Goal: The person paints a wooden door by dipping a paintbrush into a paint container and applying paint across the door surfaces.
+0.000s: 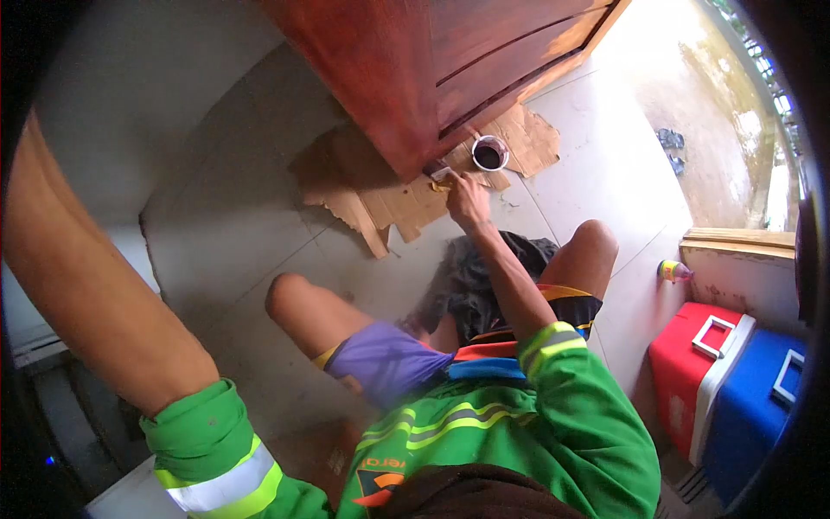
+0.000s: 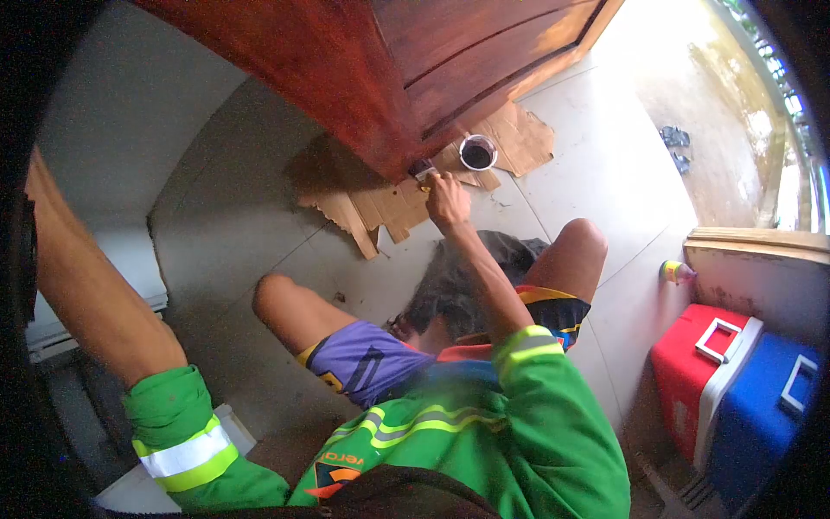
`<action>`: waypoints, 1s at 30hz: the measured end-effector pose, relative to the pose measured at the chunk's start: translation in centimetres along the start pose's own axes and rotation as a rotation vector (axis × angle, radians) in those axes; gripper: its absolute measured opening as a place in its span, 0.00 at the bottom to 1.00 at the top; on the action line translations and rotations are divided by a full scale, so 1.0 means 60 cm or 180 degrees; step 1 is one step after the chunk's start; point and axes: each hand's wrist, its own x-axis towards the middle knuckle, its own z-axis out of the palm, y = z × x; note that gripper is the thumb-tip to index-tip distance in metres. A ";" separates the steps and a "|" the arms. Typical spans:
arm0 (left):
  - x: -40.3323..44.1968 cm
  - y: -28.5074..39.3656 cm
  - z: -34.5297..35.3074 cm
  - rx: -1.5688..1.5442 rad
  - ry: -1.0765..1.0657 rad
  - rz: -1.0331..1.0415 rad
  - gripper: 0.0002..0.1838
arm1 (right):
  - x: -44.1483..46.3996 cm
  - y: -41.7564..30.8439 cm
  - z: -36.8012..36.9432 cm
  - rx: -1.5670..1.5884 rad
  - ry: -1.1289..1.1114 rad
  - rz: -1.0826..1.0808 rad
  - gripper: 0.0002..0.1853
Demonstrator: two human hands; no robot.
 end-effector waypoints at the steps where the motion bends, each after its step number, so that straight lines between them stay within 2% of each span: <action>1: -0.003 -0.002 0.000 0.0002 0.0004 0.0002 0.45 | 0.018 -0.006 0.001 -0.0046 0.0035 -0.0103 0.16; 3: -0.005 -0.004 0.001 0.0022 -0.0015 0.0015 0.45 | 0.034 -0.029 -0.009 -0.0091 0.0098 -0.0302 0.15; 6: -0.010 -0.004 0.002 0.0011 -0.0054 -0.0019 0.45 | -0.021 -0.070 -0.110 0.0693 0.0816 -0.0536 0.16; 8: -0.013 -0.006 0.004 -0.0007 -0.0048 -0.0039 0.45 | -0.063 -0.070 -0.136 0.0750 0.0784 -0.0362 0.15; 11: -0.017 -0.008 0.004 -0.0012 -0.0057 -0.0062 0.45 | -0.082 -0.037 -0.097 0.0936 0.0647 0.0004 0.15; 14: -0.023 -0.011 0.005 -0.0019 -0.0088 -0.0095 0.45 | -0.038 -0.018 -0.013 0.0921 0.0563 0.0496 0.14; 15: -0.026 -0.012 0.007 -0.0024 -0.0105 -0.0108 0.45 | -0.028 -0.001 0.029 0.0839 0.0738 0.0015 0.14; 16: -0.027 -0.013 0.008 -0.0025 -0.0116 -0.0114 0.45 | -0.025 -0.019 0.029 0.0786 0.0586 -0.0046 0.13; 18: -0.030 -0.014 0.011 -0.0013 -0.0125 -0.0140 0.45 | -0.049 -0.042 0.002 0.1074 0.0735 -0.0047 0.12; 20: -0.033 -0.017 0.011 -0.0005 -0.0134 -0.0170 0.45 | -0.080 -0.038 -0.015 0.1271 0.1308 -0.0162 0.14; 22: -0.037 -0.019 0.012 -0.0024 -0.0136 -0.0183 0.45 | -0.086 -0.018 -0.006 0.1286 0.1219 0.0086 0.15; 24: -0.043 -0.020 0.014 -0.0022 -0.0133 -0.0210 0.45 | -0.064 0.016 0.055 0.1329 0.1258 0.0292 0.15; 25: -0.045 -0.019 0.015 -0.0026 -0.0134 -0.0220 0.45 | -0.051 0.015 0.080 0.1397 0.1427 0.0122 0.15; 28: -0.045 -0.020 0.014 -0.0017 -0.0154 -0.0229 0.44 | -0.065 -0.046 0.041 0.1441 0.0855 -0.0020 0.16; 30: -0.043 -0.018 0.014 -0.0003 -0.0166 -0.0232 0.44 | -0.101 -0.035 0.050 0.1853 0.1138 0.0347 0.15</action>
